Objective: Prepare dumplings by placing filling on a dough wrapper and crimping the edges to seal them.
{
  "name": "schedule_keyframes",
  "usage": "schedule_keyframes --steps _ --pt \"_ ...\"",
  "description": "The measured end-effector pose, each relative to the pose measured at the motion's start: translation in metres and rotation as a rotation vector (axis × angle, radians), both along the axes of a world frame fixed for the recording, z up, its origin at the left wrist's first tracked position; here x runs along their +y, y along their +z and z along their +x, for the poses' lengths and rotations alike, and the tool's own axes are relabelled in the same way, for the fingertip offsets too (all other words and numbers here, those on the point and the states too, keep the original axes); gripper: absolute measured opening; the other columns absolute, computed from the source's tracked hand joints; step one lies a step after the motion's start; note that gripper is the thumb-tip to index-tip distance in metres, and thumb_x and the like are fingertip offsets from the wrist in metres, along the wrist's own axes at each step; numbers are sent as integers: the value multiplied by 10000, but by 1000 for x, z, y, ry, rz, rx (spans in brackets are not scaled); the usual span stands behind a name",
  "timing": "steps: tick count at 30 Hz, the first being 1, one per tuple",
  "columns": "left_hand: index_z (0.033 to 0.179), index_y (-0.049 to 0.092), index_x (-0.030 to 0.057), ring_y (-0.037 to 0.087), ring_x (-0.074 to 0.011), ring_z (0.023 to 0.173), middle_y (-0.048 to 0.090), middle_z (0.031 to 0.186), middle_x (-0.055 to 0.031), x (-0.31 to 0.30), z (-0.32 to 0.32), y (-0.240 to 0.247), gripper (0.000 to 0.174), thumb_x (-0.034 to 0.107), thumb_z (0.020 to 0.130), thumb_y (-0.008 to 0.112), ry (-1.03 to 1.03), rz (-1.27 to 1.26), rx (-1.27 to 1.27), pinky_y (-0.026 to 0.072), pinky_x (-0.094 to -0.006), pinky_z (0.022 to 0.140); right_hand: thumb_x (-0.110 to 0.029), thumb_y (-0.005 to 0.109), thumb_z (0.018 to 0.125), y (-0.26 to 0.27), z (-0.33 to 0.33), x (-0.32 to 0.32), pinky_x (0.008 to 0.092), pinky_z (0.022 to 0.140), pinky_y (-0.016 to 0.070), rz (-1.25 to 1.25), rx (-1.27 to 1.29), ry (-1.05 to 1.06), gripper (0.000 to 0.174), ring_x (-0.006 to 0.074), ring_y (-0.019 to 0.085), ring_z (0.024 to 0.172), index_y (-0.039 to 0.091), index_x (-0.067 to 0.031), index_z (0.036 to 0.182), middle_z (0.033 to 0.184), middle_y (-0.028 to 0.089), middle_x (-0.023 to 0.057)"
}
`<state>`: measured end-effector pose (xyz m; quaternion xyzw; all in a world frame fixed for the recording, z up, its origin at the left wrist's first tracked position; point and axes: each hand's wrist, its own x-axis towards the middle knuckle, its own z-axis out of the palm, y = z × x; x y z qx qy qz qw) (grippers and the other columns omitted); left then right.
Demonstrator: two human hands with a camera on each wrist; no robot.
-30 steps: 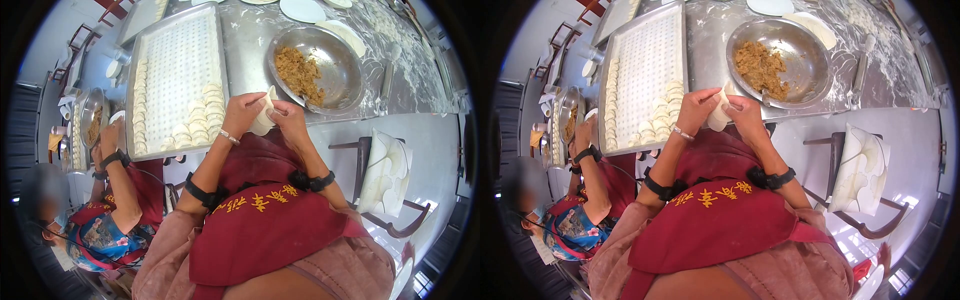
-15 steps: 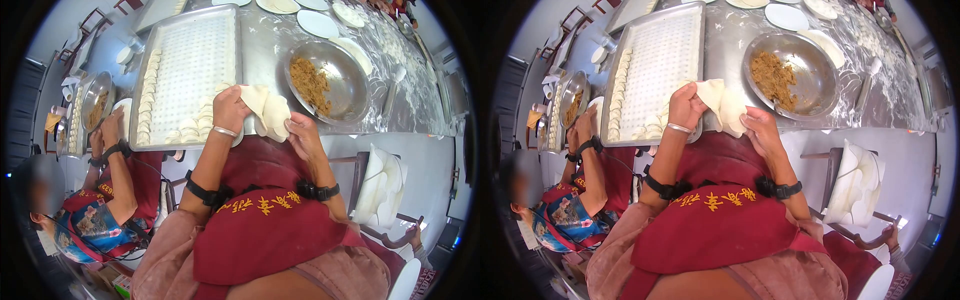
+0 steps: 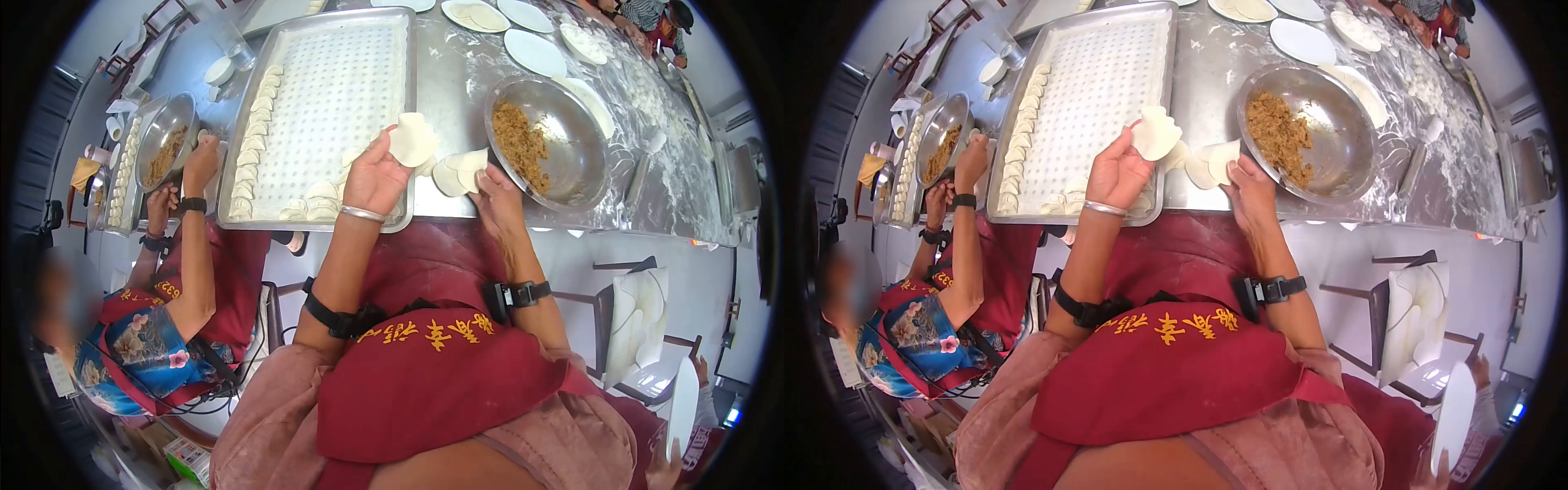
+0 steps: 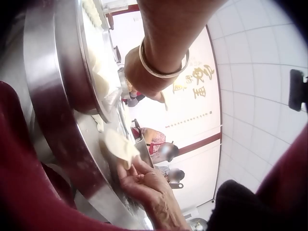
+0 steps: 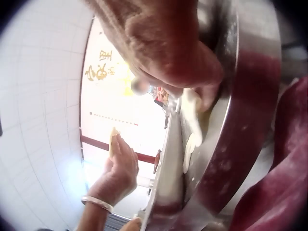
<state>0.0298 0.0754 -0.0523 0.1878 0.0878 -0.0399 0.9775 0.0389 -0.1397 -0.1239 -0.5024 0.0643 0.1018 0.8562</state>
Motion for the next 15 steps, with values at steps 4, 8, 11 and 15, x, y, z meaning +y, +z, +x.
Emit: schedule_keyframes --steps 4,8,11,15 --pt "1319 384 -53 503 -339 1245 494 1322 -217 -8 -9 -2 362 51 984 473 -57 58 -84 418 -499 1073 -62 626 863 39 -23 1 319 940 480 -1044 -290 -77 423 224 631 1102 542 110 1240 1233 618 241" --pt "1330 374 -73 531 -327 1210 493 1305 -235 -30 -21 -2 391 -6 962 484 -145 140 -96 455 -477 1040 -139 664 893 67 -45 2 328 846 548 -652 -249 -18 427 208 661 987 555 105 1227 1134 655 194" --pt "1345 373 -90 557 -319 1176 504 1288 -234 -40 -30 4 411 7 964 491 -205 248 -132 472 -463 1019 -168 645 934 73 -48 6 304 748 602 -109 8 26 398 187 671 893 557 103 1211 1019 665 134" --pt "1349 404 -84 530 -313 1226 504 1324 -208 -34 -38 10 413 84 986 504 -262 227 -109 440 -463 1054 -118 659 914 66 -43 5 292 721 601 -250 -2 -53 348 172 675 846 580 95 1178 1010 674 125"
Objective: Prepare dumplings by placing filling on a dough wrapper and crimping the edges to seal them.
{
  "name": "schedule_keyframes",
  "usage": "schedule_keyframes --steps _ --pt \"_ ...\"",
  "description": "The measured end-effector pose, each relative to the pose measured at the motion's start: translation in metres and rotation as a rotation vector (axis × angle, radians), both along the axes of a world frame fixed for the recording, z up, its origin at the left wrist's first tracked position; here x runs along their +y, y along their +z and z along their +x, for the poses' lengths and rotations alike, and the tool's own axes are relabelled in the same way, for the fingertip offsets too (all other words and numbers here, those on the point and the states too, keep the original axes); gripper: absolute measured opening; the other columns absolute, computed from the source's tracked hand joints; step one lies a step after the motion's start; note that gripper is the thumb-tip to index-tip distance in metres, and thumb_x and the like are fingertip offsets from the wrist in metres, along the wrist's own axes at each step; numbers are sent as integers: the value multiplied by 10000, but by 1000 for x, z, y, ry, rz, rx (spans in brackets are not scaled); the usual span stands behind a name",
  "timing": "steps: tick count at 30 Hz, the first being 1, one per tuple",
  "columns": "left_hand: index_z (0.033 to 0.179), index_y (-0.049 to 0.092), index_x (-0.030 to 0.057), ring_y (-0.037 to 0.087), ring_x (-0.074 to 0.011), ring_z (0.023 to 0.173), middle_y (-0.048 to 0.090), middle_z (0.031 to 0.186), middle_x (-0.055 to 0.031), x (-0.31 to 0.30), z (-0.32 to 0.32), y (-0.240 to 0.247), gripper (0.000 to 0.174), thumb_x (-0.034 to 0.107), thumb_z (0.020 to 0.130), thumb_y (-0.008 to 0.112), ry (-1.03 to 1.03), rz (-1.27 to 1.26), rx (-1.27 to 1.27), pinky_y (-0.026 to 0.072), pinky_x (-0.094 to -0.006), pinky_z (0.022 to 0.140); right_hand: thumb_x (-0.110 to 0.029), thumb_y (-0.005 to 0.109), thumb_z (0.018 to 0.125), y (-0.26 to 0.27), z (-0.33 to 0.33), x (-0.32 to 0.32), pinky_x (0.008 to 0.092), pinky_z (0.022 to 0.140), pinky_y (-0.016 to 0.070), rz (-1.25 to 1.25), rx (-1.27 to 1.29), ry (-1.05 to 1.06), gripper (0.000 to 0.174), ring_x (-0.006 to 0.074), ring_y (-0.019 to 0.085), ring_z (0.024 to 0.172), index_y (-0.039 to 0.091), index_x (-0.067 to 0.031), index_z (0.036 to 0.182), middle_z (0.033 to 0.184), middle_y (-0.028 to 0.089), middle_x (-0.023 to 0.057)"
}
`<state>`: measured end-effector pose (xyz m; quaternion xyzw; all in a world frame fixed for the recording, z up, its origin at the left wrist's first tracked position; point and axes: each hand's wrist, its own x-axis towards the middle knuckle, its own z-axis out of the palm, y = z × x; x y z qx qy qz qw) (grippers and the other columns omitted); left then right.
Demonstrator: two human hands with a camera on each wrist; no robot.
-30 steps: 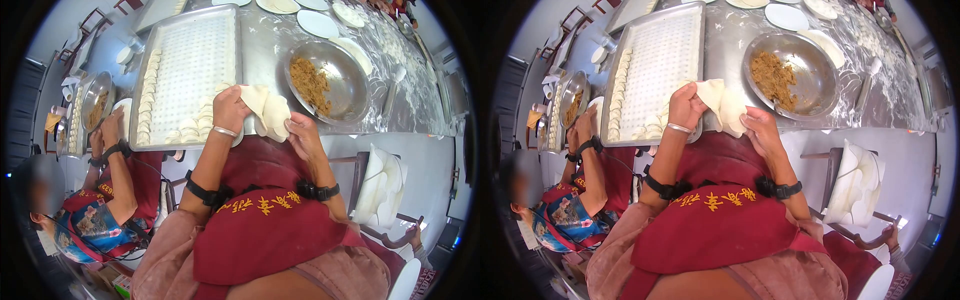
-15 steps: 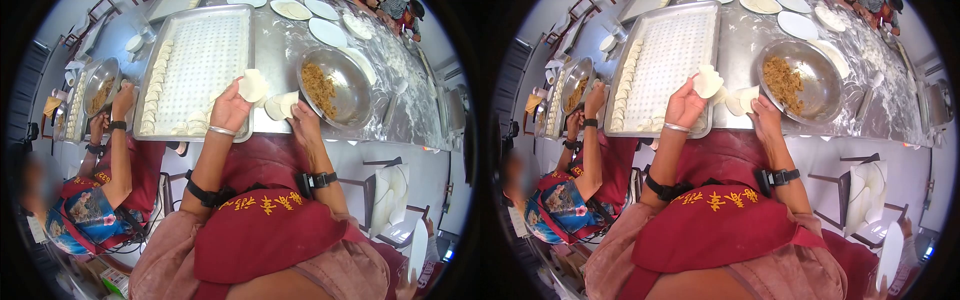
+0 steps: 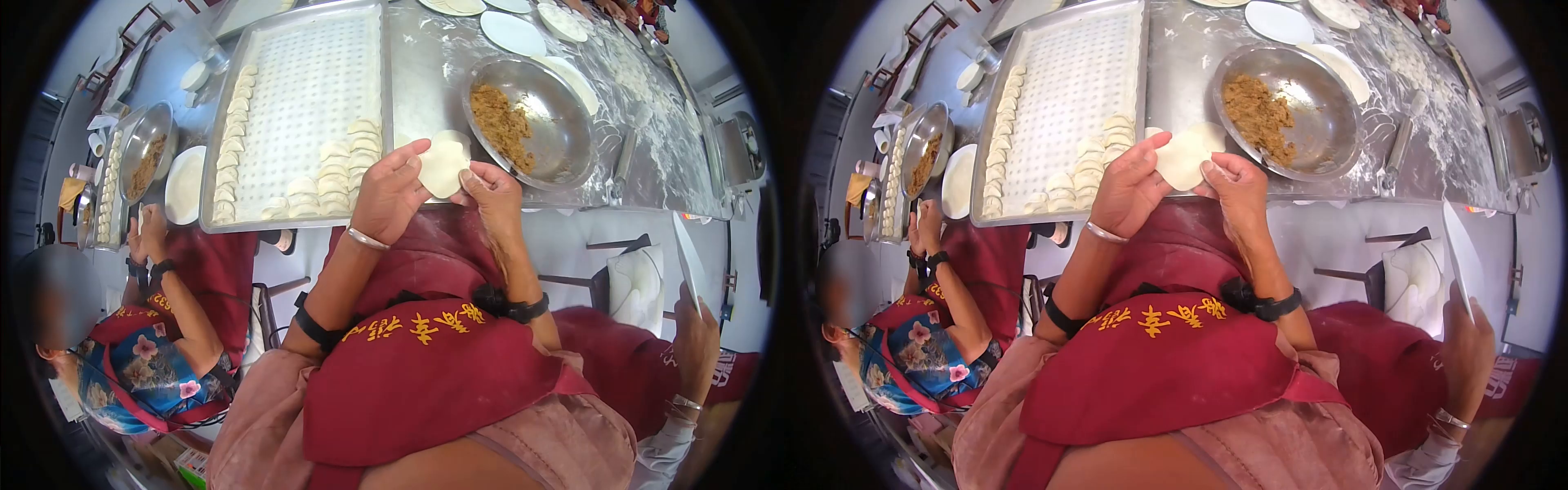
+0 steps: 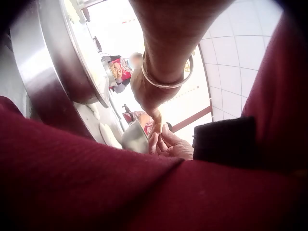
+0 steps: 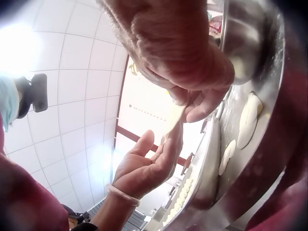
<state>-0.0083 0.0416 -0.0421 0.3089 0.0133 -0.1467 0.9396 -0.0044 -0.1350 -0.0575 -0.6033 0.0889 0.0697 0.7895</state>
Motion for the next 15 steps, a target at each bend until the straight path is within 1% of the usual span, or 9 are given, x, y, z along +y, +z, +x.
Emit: schedule_keyframes --steps 3,4,5,7,10,11,13,15 --pt "1305 462 -86 560 -304 1190 518 1307 -209 6 -4 3 396 137 986 534 26 122 50 479 -452 1013 -84 662 903 10 -2 1 281 703 596 -6 -28 -5 286 157 671 832 614 86 1127 999 680 118" --pt "1271 501 -88 607 -283 1121 555 1263 -204 4 -6 6 390 146 966 570 64 209 57 527 -435 953 -75 663 899 16 -4 2 275 694 591 4 -26 4 263 151 669 824 626 81 1108 988 684 115" --pt "1256 514 -86 624 -264 1082 582 1219 -191 3 -7 6 378 130 953 585 65 280 56 540 -408 922 -66 664 895 17 -6 2 269 685 586 14 -25 12 241 144 667 816 639 76 1089 976 687 112" --pt "1226 542 -81 659 -226 1003 638 1131 -166 1 -8 6 355 97 928 613 66 424 55 565 -354 858 -66 666 894 15 -7 -2 253 674 566 -48 -35 47 212 129 661 803 655 68 1059 949 691 99" --pt "1160 584 -73 677 -165 877 686 988 -115 0 -12 5 300 27 883 645 10 611 -41 562 -277 765 -73 675 889 11 -8 -7 234 675 536 -68 -92 98 194 111 651 782 671 57 1032 915 693 81" --pt "1138 593 -70 674 -152 857 690 973 -110 -1 -13 3 285 17 874 654 29 628 -45 554 -262 748 -77 679 887 9 -8 -8 229 679 526 -62 -118 115 192 105 647 775 674 54 1026 904 693 75" --pt "1095 611 -65 667 -126 818 699 942 -99 -3 -16 -2 256 -3 854 671 64 664 -54 538 -233 714 -77 679 885 11 -9 -6 229 690 518 -32 -86 116 187 102 644 772 676 54 1018 899 693 69" --pt "1072 617 -57 662 -120 812 696 953 -101 -1 -19 -3 236 2 851 677 70 727 -83 535 -231 713 -75 678 885 10 -10 -3 228 695 512 6 -51 109 179 100 639 772 678 54 1009 891 693 64"
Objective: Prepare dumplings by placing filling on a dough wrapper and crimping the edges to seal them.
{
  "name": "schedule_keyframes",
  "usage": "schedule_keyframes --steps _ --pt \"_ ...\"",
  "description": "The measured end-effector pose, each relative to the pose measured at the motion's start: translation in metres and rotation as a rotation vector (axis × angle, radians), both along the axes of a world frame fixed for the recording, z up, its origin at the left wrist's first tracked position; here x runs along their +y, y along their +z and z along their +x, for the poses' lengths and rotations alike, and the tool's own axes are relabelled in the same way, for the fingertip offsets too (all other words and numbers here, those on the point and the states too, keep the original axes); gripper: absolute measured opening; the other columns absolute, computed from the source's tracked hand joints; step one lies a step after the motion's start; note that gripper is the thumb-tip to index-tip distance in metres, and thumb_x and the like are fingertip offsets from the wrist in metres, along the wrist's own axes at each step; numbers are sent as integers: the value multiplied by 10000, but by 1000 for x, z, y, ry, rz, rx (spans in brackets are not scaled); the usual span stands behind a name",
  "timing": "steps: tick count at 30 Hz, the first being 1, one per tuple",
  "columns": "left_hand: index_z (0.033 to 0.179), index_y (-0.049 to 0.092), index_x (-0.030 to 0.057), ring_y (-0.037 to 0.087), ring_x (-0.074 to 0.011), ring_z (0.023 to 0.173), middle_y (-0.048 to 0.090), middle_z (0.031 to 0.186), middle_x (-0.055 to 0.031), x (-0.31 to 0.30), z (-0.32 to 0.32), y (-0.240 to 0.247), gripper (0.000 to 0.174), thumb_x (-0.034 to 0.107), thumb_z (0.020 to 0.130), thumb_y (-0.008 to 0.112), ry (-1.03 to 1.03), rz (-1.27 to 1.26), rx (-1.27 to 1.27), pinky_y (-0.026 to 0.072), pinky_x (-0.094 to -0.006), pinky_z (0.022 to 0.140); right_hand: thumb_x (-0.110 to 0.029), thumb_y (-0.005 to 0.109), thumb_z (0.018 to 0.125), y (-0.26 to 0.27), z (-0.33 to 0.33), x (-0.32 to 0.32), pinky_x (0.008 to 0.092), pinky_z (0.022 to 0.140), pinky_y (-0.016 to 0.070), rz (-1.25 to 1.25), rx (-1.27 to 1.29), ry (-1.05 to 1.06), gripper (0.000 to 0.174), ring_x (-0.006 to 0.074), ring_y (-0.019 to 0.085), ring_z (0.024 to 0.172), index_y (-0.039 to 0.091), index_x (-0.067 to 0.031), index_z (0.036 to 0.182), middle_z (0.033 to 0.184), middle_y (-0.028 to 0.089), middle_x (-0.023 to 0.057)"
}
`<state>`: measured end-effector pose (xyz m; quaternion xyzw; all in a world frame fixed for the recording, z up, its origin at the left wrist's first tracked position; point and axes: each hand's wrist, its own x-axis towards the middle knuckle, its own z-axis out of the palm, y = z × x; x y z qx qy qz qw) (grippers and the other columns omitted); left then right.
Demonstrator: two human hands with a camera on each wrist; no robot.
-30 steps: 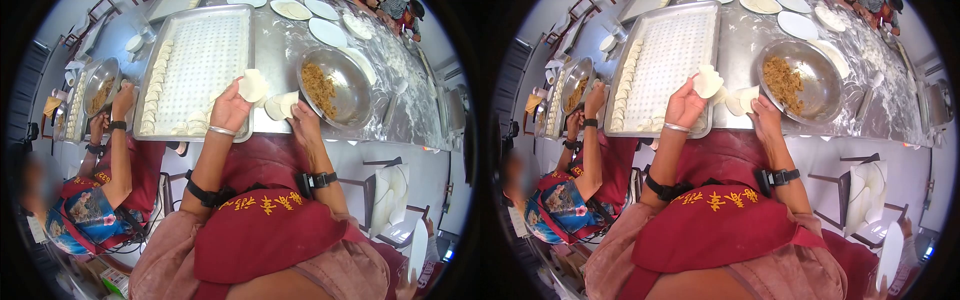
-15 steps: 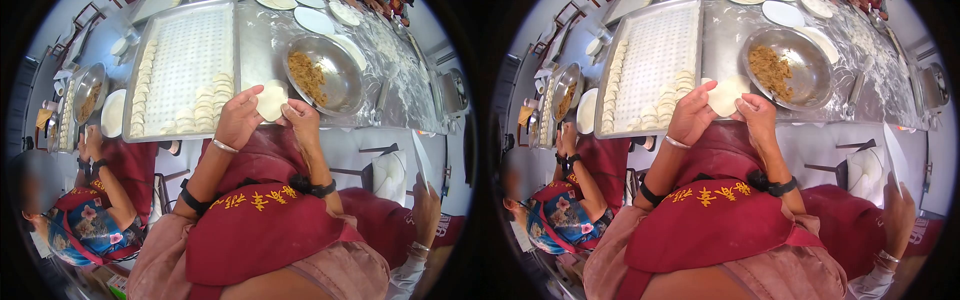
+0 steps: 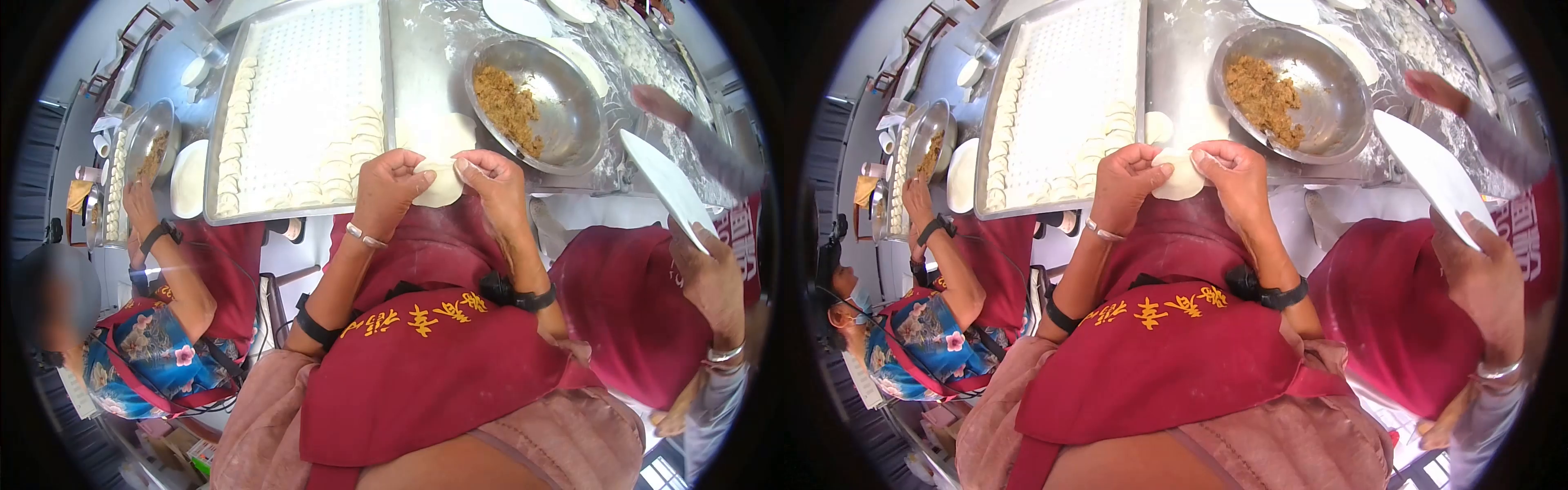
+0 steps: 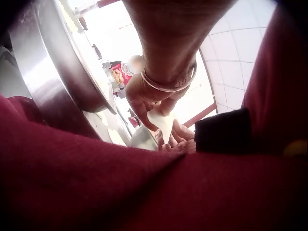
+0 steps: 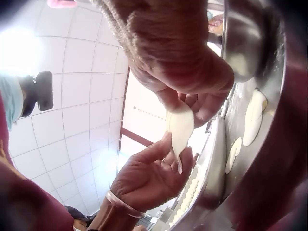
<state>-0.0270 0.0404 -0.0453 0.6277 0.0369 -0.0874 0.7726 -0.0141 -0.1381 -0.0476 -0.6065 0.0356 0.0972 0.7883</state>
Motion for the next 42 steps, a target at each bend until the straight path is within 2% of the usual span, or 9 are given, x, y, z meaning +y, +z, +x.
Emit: schedule_keyframes --steps 5,8,11,14,25,28,34,38,42 --pt "1021 632 -40 650 -103 791 692 916 -81 3 1 -2 183 22 856 682 -36 124 -61 522 -223 688 -69 663 893 -4 1 3 221 689 501 6 14 19 162 90 627 780 685 45 1006 881 690 55" --pt "986 638 -36 640 -88 767 688 877 -64 -2 1 0 148 38 865 681 -66 124 -68 512 -217 660 -66 661 892 -4 -1 1 219 696 499 -208 -180 85 151 83 623 787 693 33 1001 885 690 50" --pt "961 643 -34 628 -72 740 687 850 -52 0 2 -5 131 52 869 682 -90 173 -80 499 -205 633 -59 664 888 -3 -2 2 222 704 500 -253 -162 95 141 78 625 794 697 29 994 893 694 47" --pt "945 649 -27 618 -63 718 684 830 -42 -1 1 -1 120 58 868 685 -56 149 -81 487 -197 619 -42 669 877 -6 -2 2 228 700 502 -150 -113 98 133 77 626 785 699 26 987 882 697 42" --pt "877 664 -19 584 -42 681 648 729 -4 -8 -15 -14 119 100 882 662 -43 193 -152 441 -183 595 -94 702 859 -10 -15 -7 235 674 499 -307 -116 103 137 82 617 743 715 19 936 826 702 41" --pt "900 660 -15 602 -59 702 646 764 -18 -6 -18 -20 126 111 903 650 -85 239 -71 489 -200 612 -109 687 878 -17 -19 -9 236 677 500 -264 -94 95 148 82 617 748 715 19 947 833 702 43" --pt "1028 611 -9 659 -135 794 650 948 -75 -5 -30 -15 252 228 945 627 -168 -16 138 593 -304 703 -123 661 910 -26 -26 -14 238 695 509 -113 16 71 180 97 631 772 703 32 992 878 700 71" --pt "1133 593 -32 681 -168 856 666 1007 -105 -10 -35 -14 372 278 934 644 -253 -143 237 601 -334 736 -115 662 909 -24 -31 -16 240 716 518 -26 39 46 193 112 642 787 692 48 1008 900 701 89" --pt "1207 577 -47 688 -193 895 669 1056 -124 -9 -35 -18 434 271 923 659 -365 -278 293 605 -365 757 -88 668 895 -13 -37 -17 249 741 523 -124 -56 95 175 116 649 810 697 31 1021 922 707 83"
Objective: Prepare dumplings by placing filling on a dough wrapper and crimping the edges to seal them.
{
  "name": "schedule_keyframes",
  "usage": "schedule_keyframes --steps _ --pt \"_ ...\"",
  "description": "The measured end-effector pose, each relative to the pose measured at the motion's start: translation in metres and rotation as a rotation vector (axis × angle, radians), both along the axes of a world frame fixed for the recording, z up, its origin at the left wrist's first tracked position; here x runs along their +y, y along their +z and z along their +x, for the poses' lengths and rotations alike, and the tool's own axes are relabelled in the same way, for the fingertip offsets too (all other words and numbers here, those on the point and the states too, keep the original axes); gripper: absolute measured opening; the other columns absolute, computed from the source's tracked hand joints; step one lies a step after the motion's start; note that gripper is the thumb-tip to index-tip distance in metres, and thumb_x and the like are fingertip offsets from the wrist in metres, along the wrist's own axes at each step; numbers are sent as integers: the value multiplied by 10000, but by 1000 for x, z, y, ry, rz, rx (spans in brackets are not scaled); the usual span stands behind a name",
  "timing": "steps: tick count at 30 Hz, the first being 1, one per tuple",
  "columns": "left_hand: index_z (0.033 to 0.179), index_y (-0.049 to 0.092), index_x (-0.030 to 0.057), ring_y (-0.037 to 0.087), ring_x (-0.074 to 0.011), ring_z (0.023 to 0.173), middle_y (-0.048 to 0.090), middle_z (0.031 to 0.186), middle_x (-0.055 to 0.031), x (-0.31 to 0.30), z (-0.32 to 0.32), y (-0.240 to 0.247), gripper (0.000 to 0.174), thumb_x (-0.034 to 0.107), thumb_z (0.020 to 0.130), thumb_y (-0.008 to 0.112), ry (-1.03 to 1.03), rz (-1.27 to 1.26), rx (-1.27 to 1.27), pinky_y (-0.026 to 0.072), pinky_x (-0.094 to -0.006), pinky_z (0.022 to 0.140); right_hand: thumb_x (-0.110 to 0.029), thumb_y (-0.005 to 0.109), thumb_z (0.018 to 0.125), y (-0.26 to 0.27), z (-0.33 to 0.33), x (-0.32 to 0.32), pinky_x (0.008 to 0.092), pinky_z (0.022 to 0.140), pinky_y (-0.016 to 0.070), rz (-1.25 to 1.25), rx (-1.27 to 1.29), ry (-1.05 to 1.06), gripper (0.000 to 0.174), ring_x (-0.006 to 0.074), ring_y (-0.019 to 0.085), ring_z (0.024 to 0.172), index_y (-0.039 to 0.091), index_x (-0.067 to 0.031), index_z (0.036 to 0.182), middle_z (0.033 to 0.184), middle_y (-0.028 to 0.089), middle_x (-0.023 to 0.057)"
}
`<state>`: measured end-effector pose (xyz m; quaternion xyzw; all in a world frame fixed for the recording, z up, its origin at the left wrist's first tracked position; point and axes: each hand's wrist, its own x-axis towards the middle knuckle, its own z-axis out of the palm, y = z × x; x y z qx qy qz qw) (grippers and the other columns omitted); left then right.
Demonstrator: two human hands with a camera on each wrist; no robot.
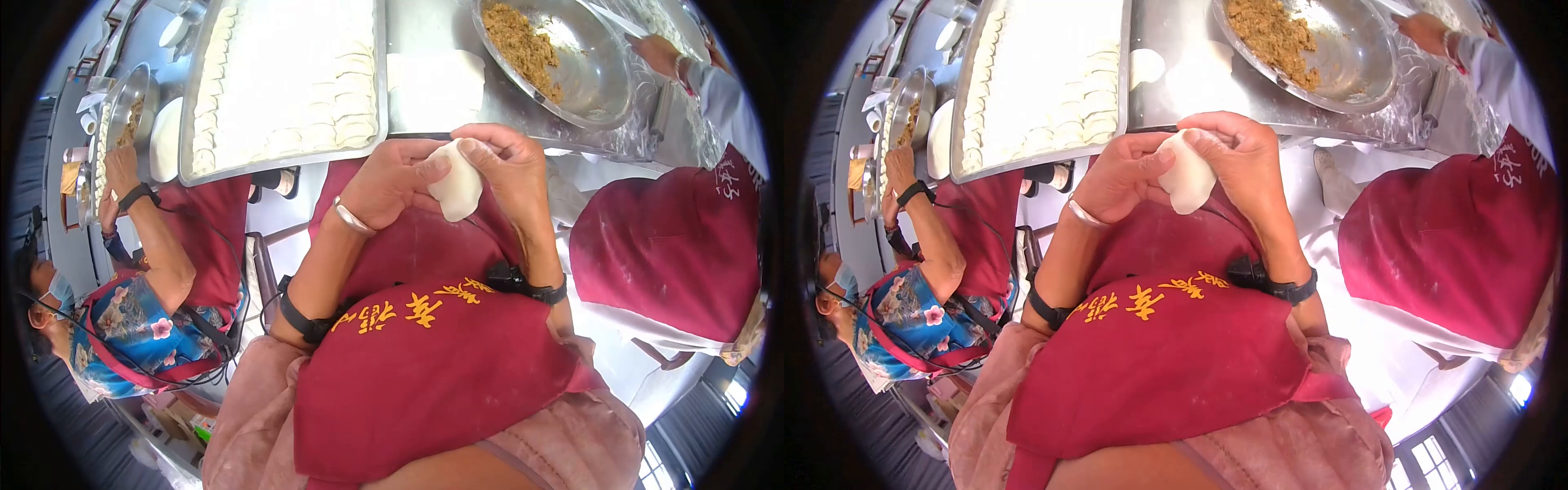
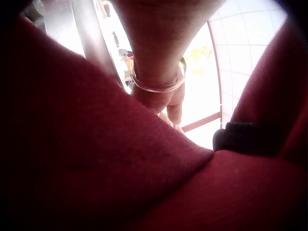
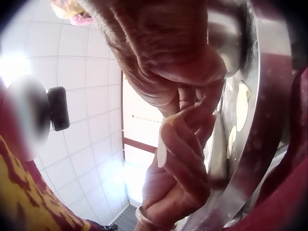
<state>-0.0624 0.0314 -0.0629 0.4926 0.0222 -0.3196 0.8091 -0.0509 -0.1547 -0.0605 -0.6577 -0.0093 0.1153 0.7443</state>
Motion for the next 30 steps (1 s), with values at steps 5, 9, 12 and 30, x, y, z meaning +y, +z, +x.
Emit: schedule_keyframes --steps 5,9,12,30 --pt "1229 555 -67 678 -211 937 660 1081 -138 -1 0 -7 419 237 949 616 114 -100 30 600 -364 797 -32 681 845 16 -3 1 291 845 516 -161 -193 -34 216 161 657 947 702 -5 1058 1057 704 102" --pt "1236 536 -67 663 -233 1011 638 1148 -154 6 3 -1 359 170 967 564 255 -277 91 581 -396 878 24 688 758 16 0 -13 343 983 451 -284 -478 -24 328 270 579 1183 711 -40 1079 1250 636 155" --pt "1263 507 -68 654 -249 1050 619 1190 -163 8 3 2 355 137 974 536 262 -396 103 577 -411 893 37 683 740 15 -2 -12 358 997 443 -321 -569 40 358 287 554 1216 714 -50 1087 1260 631 151" --pt "1100 602 -61 678 -182 881 659 1004 -109 11 -11 21 238 128 962 560 194 -180 -32 600 -349 825 27 723 717 22 -9 4 372 1036 413 -264 -443 150 373 302 536 1248 710 -42 1083 1322 587 169"
